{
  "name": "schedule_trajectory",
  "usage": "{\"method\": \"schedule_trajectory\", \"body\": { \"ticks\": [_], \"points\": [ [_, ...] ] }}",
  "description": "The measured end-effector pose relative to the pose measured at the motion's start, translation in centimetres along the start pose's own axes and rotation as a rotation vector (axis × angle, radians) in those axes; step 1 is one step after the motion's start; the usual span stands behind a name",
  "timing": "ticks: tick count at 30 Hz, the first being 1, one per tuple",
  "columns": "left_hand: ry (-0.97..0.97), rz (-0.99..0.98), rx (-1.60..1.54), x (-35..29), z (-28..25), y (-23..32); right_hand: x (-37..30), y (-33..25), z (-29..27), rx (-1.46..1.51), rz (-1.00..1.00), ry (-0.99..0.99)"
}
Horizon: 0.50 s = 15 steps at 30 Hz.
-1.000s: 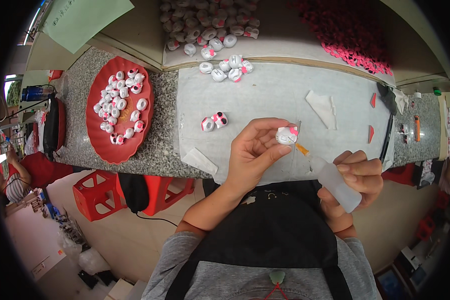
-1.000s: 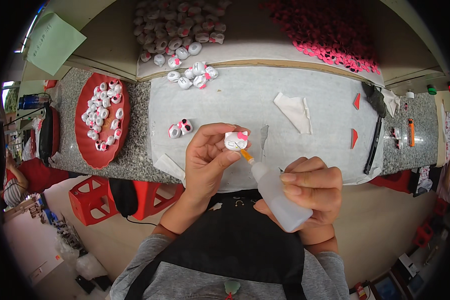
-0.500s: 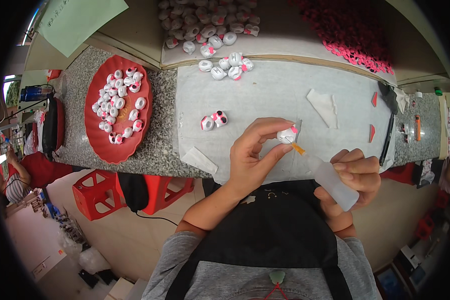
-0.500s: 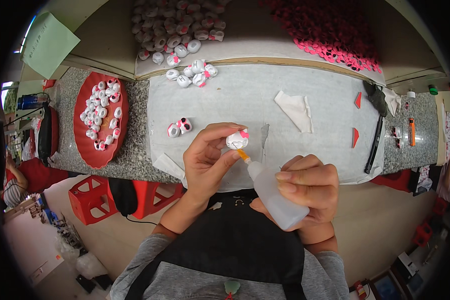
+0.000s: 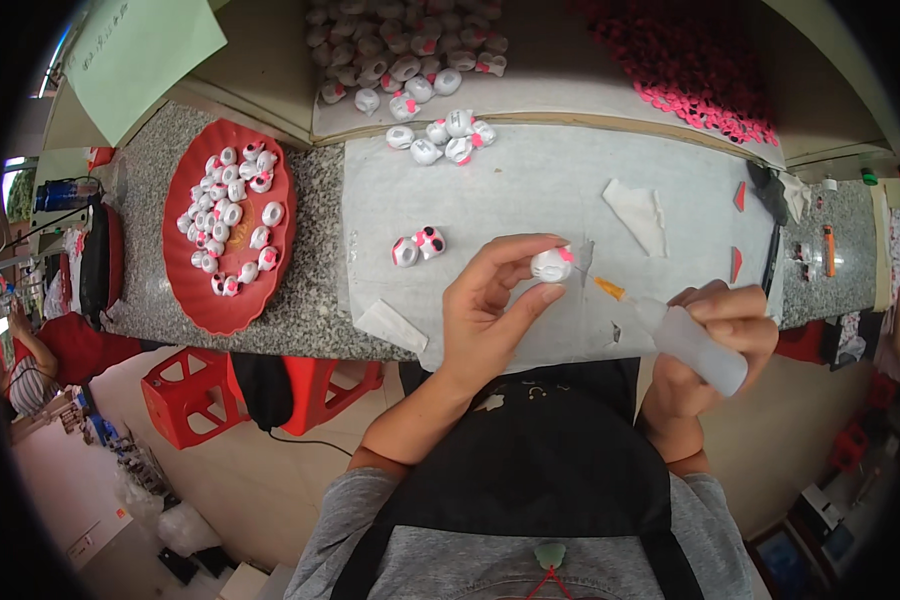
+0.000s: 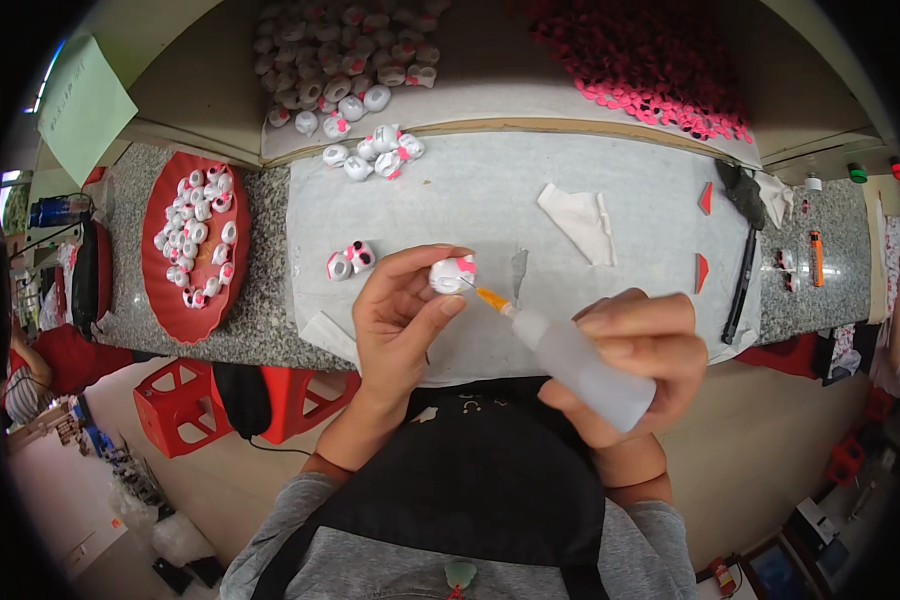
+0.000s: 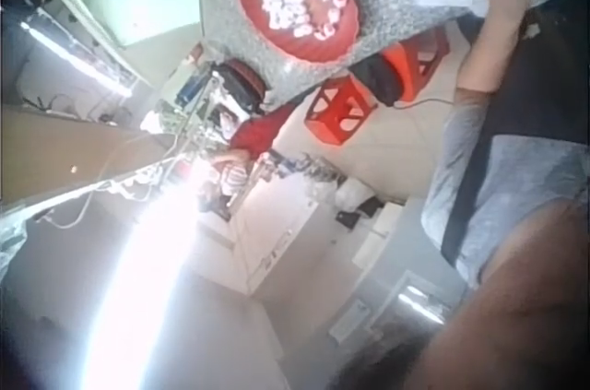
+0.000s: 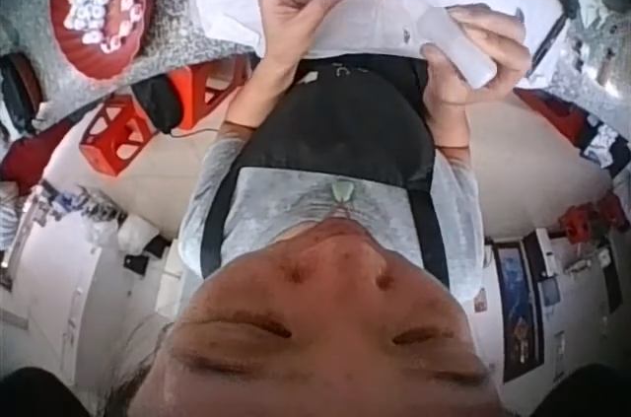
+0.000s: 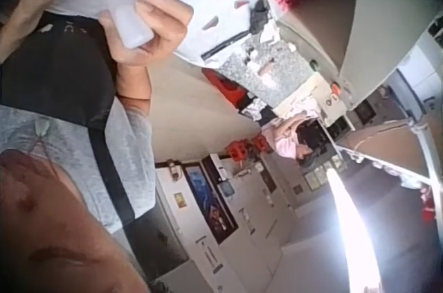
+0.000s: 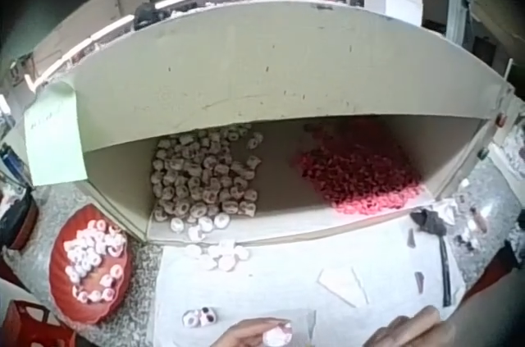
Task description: Assembling toy components by applying glue and attaching small decorative pieces at a factory workbench.
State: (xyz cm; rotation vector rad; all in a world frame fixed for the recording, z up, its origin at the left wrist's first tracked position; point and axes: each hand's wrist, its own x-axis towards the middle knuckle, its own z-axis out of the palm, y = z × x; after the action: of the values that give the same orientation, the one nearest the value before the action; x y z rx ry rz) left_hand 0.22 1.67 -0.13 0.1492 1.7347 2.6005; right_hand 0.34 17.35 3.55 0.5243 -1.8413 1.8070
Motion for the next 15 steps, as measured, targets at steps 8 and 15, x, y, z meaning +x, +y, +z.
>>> {"method": "schedule_trajectory", "body": {
  "ticks": [8, 15],
  "points": [
    [0.190, 0.056, -0.035, 0.5, -2.1, 0.8, 6.5, 5.8, -2.4, -0.036, 0.494, -0.219],
    [0.177, 0.033, -0.070, 0.3, -2.0, 1.0, 13.7, 15.3, -0.7, -1.109, -0.125, -0.383]
  ]
}}
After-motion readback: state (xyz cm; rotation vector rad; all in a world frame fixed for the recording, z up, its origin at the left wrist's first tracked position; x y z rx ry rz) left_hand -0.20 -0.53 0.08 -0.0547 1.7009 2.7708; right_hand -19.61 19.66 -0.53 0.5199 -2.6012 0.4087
